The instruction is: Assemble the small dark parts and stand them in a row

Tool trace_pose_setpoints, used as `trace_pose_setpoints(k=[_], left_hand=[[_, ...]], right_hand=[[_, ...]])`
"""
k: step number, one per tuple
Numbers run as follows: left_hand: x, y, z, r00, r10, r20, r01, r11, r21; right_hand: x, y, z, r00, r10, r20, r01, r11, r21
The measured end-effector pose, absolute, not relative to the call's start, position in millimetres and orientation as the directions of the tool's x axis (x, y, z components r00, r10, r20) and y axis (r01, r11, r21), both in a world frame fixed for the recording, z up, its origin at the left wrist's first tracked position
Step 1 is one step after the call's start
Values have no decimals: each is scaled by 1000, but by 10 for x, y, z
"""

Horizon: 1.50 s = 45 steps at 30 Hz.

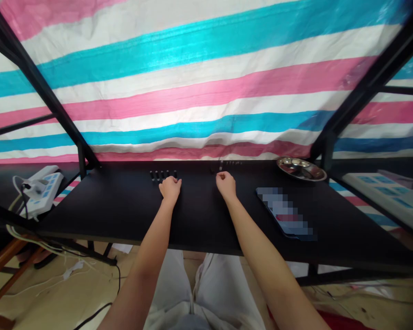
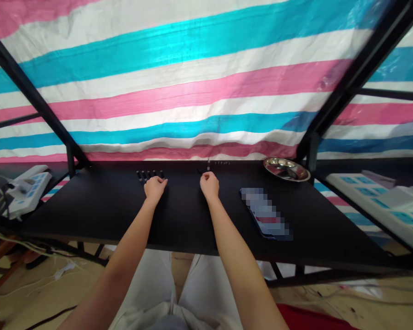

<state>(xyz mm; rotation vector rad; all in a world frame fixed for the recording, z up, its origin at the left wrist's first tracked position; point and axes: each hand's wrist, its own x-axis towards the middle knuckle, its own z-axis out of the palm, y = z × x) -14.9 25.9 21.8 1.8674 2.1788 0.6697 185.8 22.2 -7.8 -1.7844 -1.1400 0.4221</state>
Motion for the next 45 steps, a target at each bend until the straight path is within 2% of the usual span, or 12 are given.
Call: trace_pose_setpoints(k=[2,6,9,14,22,30,38,45], left_hand=[[-21,208,222,-71,979,190,892,-23,451],[325,132,170,312,914,261,845,-392,363],[553,158,96,440,859,262,821,-503,269],[802,379,3,424,880,214,864,-464,195],[1002,716,-57,468,857,216,859,-499,117],[996,700,-6,404,883,241,865,-454,214],[1092,817,-83,435,869,237,855,-481,193],[1082,826,-83,383,889,252,864,-441,244]], right_hand=[[1918,218,-103,510,833,213,636,-199,-745],[1942,231,-179,458,860,226,763,-249,-596],[1922,258,-229,397,896,201,826,-253,-504],[1884,299,-248,359,927,111,874,-292,-389],[1904,398,-255,349,936,33,895,-323,-307],[1976,527,-294,331,940,82,892,-283,-352],[2077,670,-283,275,960,51,910,-243,-336],[2070,687,-251,268,963,26,912,-245,-331]])
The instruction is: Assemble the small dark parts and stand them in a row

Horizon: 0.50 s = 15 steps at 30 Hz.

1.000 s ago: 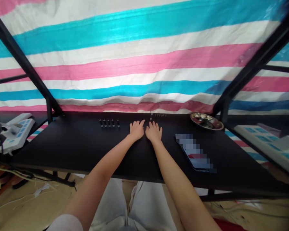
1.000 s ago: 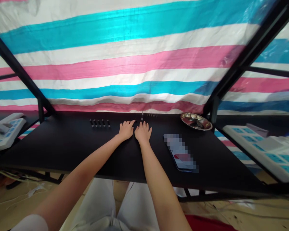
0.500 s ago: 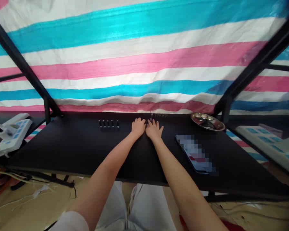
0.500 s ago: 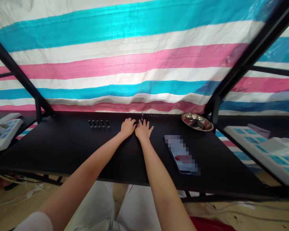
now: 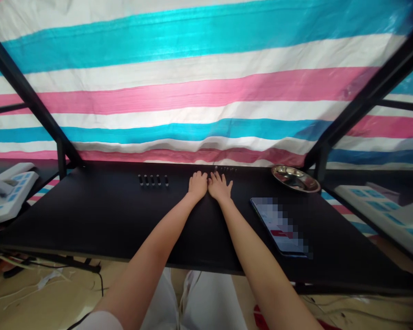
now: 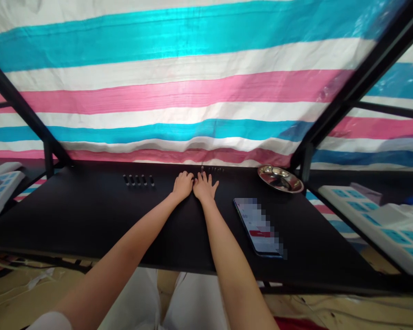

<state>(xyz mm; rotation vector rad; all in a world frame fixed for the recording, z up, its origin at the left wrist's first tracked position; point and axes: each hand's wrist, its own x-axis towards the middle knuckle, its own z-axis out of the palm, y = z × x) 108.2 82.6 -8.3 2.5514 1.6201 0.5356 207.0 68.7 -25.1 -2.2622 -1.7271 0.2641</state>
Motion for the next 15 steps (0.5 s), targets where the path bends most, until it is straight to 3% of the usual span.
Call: trace_pose_setpoints(k=[15], left_hand=[[961,789,-67,252,931,266,873,-337,353]], right_hand=[[2071,707,-291,248,965,89,919,-205,-337]])
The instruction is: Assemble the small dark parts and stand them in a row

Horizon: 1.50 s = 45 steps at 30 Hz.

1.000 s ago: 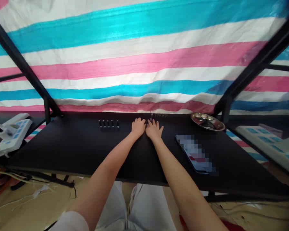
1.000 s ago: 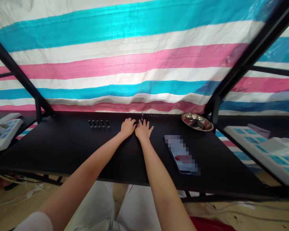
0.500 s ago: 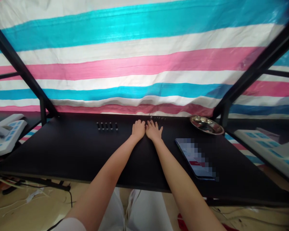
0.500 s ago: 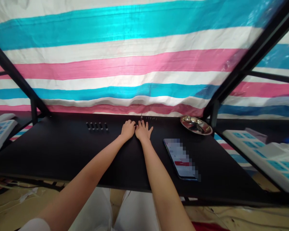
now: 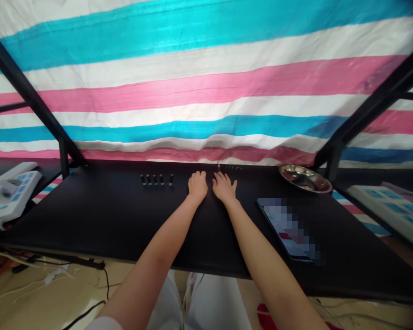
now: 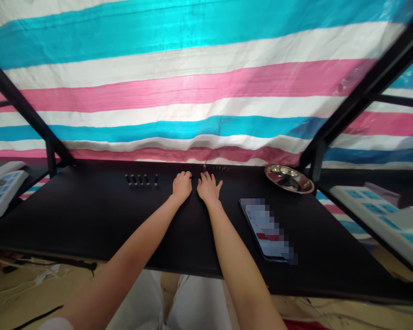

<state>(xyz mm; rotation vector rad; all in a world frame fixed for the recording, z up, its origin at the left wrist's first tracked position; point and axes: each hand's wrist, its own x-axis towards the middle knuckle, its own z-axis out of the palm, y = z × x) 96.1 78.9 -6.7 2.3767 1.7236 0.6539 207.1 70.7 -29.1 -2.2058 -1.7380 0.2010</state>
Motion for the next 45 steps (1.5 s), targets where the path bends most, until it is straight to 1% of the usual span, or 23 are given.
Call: trace_pose_setpoints(k=[3,9,14,19,21,25,27,31,34,36,38,41,45], left_hand=[[948,793,-65,225,934,279,855,-326,402],[896,810,-91,160,939,305,773,-311,553],[821,769,-95,199,909,365,667,-399,629],[625,626,-45,268,849,456,562,-522,642],[502,542,-29,278,853,441,550,-518,655],[250,387,-48,248,903,350,569,-428,702],[149,332,-80,249,913,324,568,-409,714],[21,258,-121,229,908,350,555,-418,720],[-32,224,-93,210,885,416,545,-459,702],[-59,215,-64,216,861,461,532,-499,684],[-79,218,-50,220,845,488,519,-525,674],[-95,233,-66,207,844,496,512,-525,680],[-95,242,-110,175,862,475,508,-493,706]], right_hand=[[2067,697,-293,249,963,100,915,-200,-351],[2065,687,-303,254,960,117,911,-197,-362],[2059,665,-297,247,960,133,910,-183,-372],[2049,625,-286,237,959,154,908,-162,-388],[2046,609,-282,235,956,174,904,-150,-400],[2038,572,-261,236,945,226,895,-120,-431],[2028,548,-244,229,940,252,891,-98,-444],[1979,485,-199,225,920,321,866,-38,-498],[1897,408,-144,218,875,433,805,89,-586],[1819,327,-90,221,832,510,731,205,-651],[1730,226,-27,232,802,551,638,302,-708],[1603,81,42,242,805,542,504,373,-779],[1504,15,22,228,840,492,328,409,-851]])
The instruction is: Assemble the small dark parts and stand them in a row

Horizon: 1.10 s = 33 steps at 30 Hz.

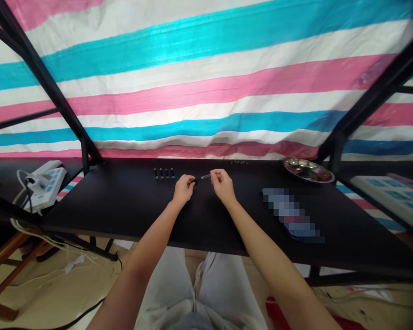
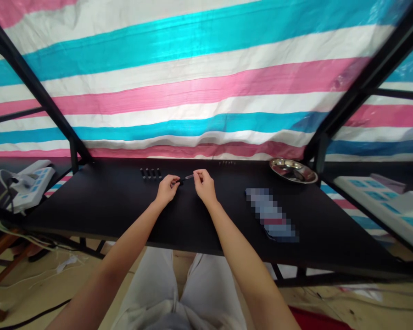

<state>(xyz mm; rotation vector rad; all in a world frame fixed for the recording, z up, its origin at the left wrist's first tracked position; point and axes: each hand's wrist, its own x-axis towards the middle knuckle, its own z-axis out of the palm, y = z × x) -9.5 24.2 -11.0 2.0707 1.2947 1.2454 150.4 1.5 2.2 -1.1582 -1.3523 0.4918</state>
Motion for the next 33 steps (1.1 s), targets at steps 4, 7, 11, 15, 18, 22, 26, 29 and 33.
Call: trace_pose_setpoints(k=[4,7,11,15,18,22,26,29,33], left_hand=[[-100,238,-130,177,860,478,506,-496,706],[-99,235,-125,191,844,501,490,-524,697],[-77,229,-111,206,824,529,444,-560,699],[-55,221,-105,207,816,540,424,-572,702],[-55,218,-101,202,803,561,414,-589,694],[-56,207,-84,187,778,599,403,-617,676],[-42,192,-72,153,780,606,370,-614,697],[-34,183,-75,151,785,601,346,-612,712],[-35,171,-70,144,791,594,337,-604,722]], right_hand=[[1489,66,-33,238,868,436,166,406,-899],[1501,97,-34,255,895,367,55,365,-929],[1519,121,-33,246,929,277,-64,300,-952],[1540,152,-68,248,938,240,-88,269,-959],[1560,161,-76,268,933,239,-49,261,-964],[1559,138,-50,299,917,264,31,268,-963],[1500,113,-47,245,934,260,13,264,-964],[1452,108,-73,130,959,251,41,248,-968],[1441,108,-106,51,963,263,94,258,-962]])
